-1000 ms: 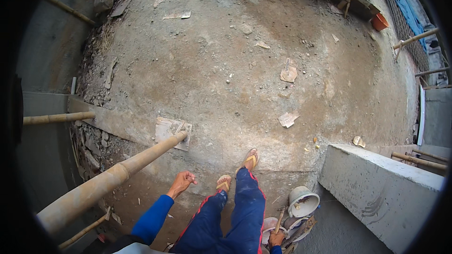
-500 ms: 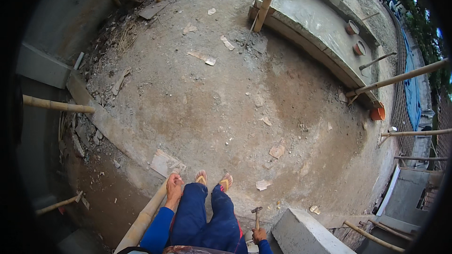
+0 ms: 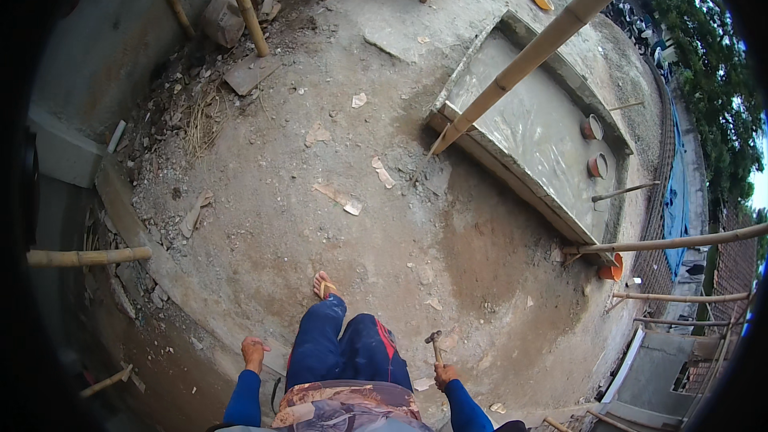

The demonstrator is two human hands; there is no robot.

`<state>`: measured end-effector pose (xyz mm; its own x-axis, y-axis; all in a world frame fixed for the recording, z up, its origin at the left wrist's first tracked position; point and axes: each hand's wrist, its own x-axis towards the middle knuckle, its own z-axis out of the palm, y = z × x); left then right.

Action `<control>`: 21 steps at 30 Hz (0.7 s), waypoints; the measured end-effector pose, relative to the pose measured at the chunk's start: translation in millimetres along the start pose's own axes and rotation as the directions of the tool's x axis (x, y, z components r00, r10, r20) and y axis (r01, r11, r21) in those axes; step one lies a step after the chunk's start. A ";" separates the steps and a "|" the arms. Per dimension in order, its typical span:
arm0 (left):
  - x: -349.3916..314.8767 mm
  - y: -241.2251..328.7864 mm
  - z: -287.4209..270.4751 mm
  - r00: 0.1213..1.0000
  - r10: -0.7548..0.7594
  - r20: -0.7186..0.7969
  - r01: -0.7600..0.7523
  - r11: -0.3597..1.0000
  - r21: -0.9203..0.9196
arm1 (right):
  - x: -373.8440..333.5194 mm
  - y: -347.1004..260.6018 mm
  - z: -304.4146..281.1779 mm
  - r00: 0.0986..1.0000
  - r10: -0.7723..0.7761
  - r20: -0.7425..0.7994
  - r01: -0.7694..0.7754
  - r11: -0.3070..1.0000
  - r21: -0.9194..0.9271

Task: The person retrieves a hammer and nails from a bucket, then hammers nails into a bamboo structure on the ground. They repeatedly walk between the bucket and the bamboo, hammering nails into different sections of the structure.

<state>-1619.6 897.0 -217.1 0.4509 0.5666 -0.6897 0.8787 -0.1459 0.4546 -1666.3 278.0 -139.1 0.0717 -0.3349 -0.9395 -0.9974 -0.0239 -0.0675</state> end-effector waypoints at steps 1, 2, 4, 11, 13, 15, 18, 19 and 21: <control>16.5 35.4 -8.7 0.999 0.054 0.004 -0.054 0.998 0.009 | -8.3 -20.7 11.8 1.000 -0.005 0.009 0.006 0.999 -0.046; 28.0 90.2 -14.0 0.997 0.076 0.019 -0.077 0.996 0.053 | -17.1 -42.5 20.7 1.000 -0.015 0.014 0.016 0.996 -0.084; 33.5 233.7 -23.6 0.991 0.123 0.055 -0.130 0.981 0.145 | -27.0 -79.8 36.2 1.000 0.014 0.000 -0.014 0.998 -0.067; 165.0 481.8 11.8 0.892 0.453 0.007 -0.453 0.890 0.049 | 93.2 -271.7 85.0 0.990 -0.138 -0.019 0.106 0.839 -0.534; 210.2 534.0 67.6 0.900 0.435 0.024 -0.435 0.900 0.018 | 175.2 -351.6 42.1 0.969 -0.246 0.011 0.193 0.732 -0.653; 210.0 549.7 0.2 0.940 0.340 -0.039 -0.327 0.926 0.191 | 83.5 -555.1 115.2 0.996 -0.058 0.062 0.075 0.946 -0.316; 211.9 633.3 55.2 0.970 0.223 0.093 -0.241 0.901 0.359 | 88.2 -720.9 53.2 0.984 -0.140 0.113 0.138 0.990 0.031; 213.5 666.6 60.9 0.979 0.181 0.089 -0.202 0.873 0.445 | 70.1 -784.3 44.3 0.969 -0.224 0.102 0.215 0.973 0.089; 230.2 715.9 73.0 0.970 0.237 0.061 -0.231 0.803 0.549 | 44.6 -906.5 31.8 0.895 -0.445 0.032 0.437 0.890 0.130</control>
<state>-875.3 863.8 -91.5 0.6552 0.4652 -0.5953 0.6877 -0.6935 0.2148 -758.9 314.7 -130.5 0.5076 -0.2592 -0.8217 -0.8562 -0.0454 -0.5146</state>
